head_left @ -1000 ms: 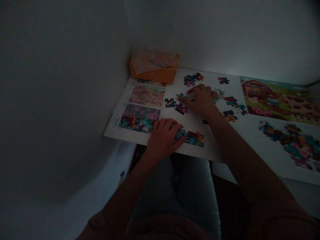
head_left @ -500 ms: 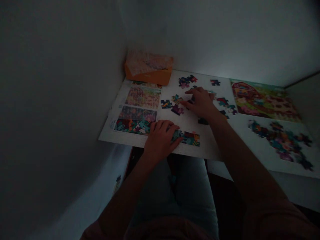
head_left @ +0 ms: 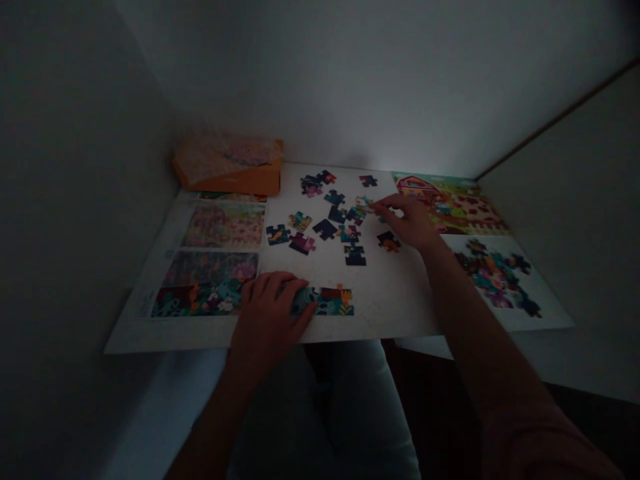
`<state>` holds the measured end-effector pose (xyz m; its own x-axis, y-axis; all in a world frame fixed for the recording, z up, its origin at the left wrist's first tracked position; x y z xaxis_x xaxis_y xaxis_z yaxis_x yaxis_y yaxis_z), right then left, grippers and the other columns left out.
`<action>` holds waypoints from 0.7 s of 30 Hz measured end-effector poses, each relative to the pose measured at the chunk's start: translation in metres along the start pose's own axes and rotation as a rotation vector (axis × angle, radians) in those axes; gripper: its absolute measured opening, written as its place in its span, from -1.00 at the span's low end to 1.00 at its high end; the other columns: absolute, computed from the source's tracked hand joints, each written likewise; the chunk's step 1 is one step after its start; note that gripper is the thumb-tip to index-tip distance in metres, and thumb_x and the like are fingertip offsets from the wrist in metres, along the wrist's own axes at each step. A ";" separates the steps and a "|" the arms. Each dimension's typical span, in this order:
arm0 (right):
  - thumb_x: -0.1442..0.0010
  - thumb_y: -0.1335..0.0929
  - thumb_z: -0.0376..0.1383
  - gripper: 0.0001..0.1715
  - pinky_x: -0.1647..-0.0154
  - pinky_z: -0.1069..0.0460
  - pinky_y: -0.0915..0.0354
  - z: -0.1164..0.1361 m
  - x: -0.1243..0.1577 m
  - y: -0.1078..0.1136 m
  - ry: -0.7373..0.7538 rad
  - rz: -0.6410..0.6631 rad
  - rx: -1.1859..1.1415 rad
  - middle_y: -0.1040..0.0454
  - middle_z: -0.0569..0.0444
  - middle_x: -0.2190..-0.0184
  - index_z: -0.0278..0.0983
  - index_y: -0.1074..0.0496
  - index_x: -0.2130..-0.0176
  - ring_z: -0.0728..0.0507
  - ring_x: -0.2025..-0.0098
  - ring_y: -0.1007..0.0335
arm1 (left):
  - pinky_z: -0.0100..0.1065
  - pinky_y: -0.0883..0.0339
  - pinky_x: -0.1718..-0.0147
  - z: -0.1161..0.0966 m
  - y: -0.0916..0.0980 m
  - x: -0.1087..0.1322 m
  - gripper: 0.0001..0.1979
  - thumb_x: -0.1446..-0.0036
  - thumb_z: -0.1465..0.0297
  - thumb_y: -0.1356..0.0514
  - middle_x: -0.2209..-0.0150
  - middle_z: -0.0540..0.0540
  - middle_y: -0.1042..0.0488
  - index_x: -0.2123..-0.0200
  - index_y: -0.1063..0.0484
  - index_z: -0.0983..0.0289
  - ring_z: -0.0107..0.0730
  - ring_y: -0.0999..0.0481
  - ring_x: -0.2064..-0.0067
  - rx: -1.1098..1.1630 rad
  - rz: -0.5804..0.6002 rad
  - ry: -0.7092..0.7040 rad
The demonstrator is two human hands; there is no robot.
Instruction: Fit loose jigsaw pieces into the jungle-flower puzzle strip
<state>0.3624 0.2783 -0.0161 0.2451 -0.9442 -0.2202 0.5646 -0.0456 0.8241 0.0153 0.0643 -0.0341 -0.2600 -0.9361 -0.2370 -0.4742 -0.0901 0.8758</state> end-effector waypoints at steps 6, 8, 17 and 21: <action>-0.68 -0.44 -0.01 -0.50 -0.78 -0.52 -0.33 0.019 0.004 -0.028 0.175 0.160 0.029 -0.77 -0.15 -0.52 -0.08 -0.80 -0.38 -0.48 -0.62 -0.64 | 0.55 -0.68 -0.29 0.004 -0.001 0.007 -0.62 -0.68 0.12 -0.34 -0.27 0.21 -0.81 -0.44 -0.71 -0.26 0.39 -0.73 -0.32 -0.028 -0.038 0.015; -0.68 -0.45 -0.01 -0.47 -0.80 -0.55 -0.31 0.011 0.005 -0.026 0.164 0.136 0.053 -0.71 -0.19 -0.58 -0.11 -0.79 -0.42 -0.50 -0.67 -0.60 | 0.57 -0.65 -0.34 0.006 0.002 0.011 -0.61 -0.70 0.14 -0.31 -0.29 0.23 -0.79 -0.46 -0.71 -0.22 0.39 -0.72 -0.34 -0.036 -0.053 0.045; -0.68 -0.36 0.20 -0.33 -0.84 -0.64 -0.21 0.004 0.014 -0.023 0.089 0.151 0.077 -0.57 0.04 -0.71 0.20 -0.69 -0.57 -0.56 -0.74 -0.49 | 0.28 -0.62 -0.52 -0.001 0.013 -0.112 -0.58 -0.81 0.20 -0.18 -0.46 0.21 -0.74 -0.52 -0.67 -0.05 0.21 -0.70 -0.50 -0.135 0.035 -0.054; -0.68 -0.34 0.16 -0.29 -0.87 -0.67 -0.12 0.003 0.015 -0.026 0.059 0.152 0.088 -0.49 -0.01 -0.77 0.17 -0.61 -0.63 -0.54 -0.81 -0.40 | 0.16 -0.48 -0.63 0.012 -0.013 -0.206 -0.49 -0.84 0.27 -0.14 -0.69 0.34 -0.56 -0.66 -0.55 0.18 0.15 -0.59 -0.65 -0.288 0.172 -0.012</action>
<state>0.3484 0.2646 -0.0391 0.3697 -0.9216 -0.1183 0.4470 0.0648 0.8922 0.0649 0.2624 -0.0018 -0.3264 -0.9420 -0.0783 -0.1658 -0.0245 0.9858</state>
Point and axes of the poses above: each hand's wrist, its own x-axis away from the middle knuckle, its own y-axis out of the back of the hand, z = x × y, the point moved 4 cm from there along -x, towards the middle knuckle
